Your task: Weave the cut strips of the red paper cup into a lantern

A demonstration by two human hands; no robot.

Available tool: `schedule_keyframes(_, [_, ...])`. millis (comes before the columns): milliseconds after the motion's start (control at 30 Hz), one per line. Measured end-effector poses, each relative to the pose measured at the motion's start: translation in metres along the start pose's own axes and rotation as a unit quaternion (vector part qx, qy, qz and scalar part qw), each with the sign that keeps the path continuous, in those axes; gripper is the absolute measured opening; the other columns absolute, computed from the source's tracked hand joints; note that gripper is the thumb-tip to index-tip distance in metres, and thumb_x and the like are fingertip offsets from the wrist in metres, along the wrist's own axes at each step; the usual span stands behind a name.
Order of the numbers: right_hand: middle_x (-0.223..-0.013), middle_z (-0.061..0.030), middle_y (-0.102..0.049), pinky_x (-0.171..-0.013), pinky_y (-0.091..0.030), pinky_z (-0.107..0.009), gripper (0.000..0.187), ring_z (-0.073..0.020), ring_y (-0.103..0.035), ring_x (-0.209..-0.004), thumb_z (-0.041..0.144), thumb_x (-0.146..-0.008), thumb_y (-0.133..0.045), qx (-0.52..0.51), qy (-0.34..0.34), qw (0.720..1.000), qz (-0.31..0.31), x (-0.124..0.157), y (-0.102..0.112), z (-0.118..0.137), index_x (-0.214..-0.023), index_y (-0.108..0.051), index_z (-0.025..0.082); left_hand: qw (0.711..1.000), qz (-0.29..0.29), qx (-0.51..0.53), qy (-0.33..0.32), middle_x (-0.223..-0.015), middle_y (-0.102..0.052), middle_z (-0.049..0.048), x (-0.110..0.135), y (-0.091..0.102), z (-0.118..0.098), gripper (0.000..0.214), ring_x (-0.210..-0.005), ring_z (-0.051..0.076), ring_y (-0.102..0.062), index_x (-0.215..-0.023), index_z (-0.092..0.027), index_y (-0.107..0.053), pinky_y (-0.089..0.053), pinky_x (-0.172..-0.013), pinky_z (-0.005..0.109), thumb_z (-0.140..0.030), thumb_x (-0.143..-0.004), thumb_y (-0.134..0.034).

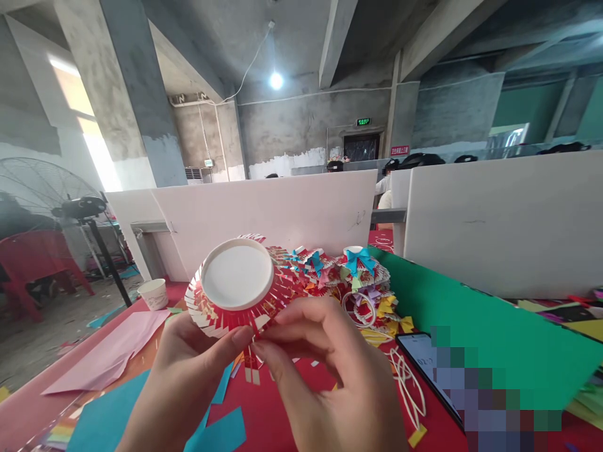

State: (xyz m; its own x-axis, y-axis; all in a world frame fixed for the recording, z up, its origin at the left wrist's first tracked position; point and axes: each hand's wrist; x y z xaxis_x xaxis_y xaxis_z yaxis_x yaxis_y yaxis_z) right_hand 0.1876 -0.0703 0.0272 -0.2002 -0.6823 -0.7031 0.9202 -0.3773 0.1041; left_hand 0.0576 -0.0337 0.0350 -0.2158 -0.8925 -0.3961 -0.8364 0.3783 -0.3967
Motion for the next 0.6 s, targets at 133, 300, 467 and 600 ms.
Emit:
schedule_keyframes(133, [-0.074,0.0124,-0.069,-0.058,-0.052,-0.001,0.017,-0.0038,-0.07,-0.065,0.018,-0.079,-0.065,0.06,0.021,0.997,-0.052,0.0,0.003,-0.003,-0.082,-0.058,0.033,1.0,0.009,0.009,0.012,-0.074,-0.08,-0.0008,-0.003,0.002,0.002,0.018,-0.066,0.011,-0.071,-0.076,-0.022,-0.08,-0.055,-0.063,0.013,-0.006,-0.072,-0.073])
schedule_keyframes(300, [-0.075,0.0114,-0.068,-0.061,-0.052,-0.006,0.016,-0.0054,-0.068,-0.069,0.017,-0.079,-0.063,0.122,0.058,0.99,-0.036,0.003,0.003,-0.001,-0.081,-0.058,0.032,0.998,-0.006,0.037,0.046,-0.073,-0.079,0.0013,0.001,0.001,-0.001,0.012,-0.068,0.013,-0.071,-0.074,-0.02,-0.079,-0.055,-0.064,0.016,-0.009,-0.071,-0.075])
schedule_keyframes(467, [-0.077,0.0089,-0.068,-0.064,-0.052,-0.012,0.019,-0.0078,-0.066,-0.069,0.011,-0.081,-0.062,0.156,0.11,0.982,-0.001,0.005,0.004,0.012,-0.084,-0.056,0.028,0.995,-0.029,0.07,0.069,-0.066,-0.077,0.0016,0.009,-0.01,-0.008,0.006,-0.066,0.014,-0.07,-0.067,-0.018,-0.078,-0.055,-0.062,0.018,-0.012,-0.068,-0.078])
schedule_keyframes(600, [-0.09,-0.0003,-0.064,-0.075,-0.051,-0.021,0.022,-0.0126,-0.064,-0.084,0.003,-0.08,-0.061,0.24,0.218,0.945,0.03,0.006,0.013,0.015,-0.089,-0.056,0.023,0.991,-0.083,0.087,0.054,-0.063,-0.075,0.0004,0.013,-0.025,-0.01,0.006,-0.067,0.014,-0.069,-0.068,-0.016,-0.076,-0.053,-0.063,0.019,-0.01,-0.07,-0.075])
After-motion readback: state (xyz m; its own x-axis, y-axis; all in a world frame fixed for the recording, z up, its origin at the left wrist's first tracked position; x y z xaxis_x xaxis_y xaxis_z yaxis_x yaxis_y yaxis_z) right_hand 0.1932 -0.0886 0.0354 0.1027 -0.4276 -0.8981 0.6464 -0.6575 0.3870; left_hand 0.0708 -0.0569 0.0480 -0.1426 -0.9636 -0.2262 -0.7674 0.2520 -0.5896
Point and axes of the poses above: each hand's wrist, its own x-axis away from the middle knuckle, its own y-axis out of the back of the hand, z = x × y
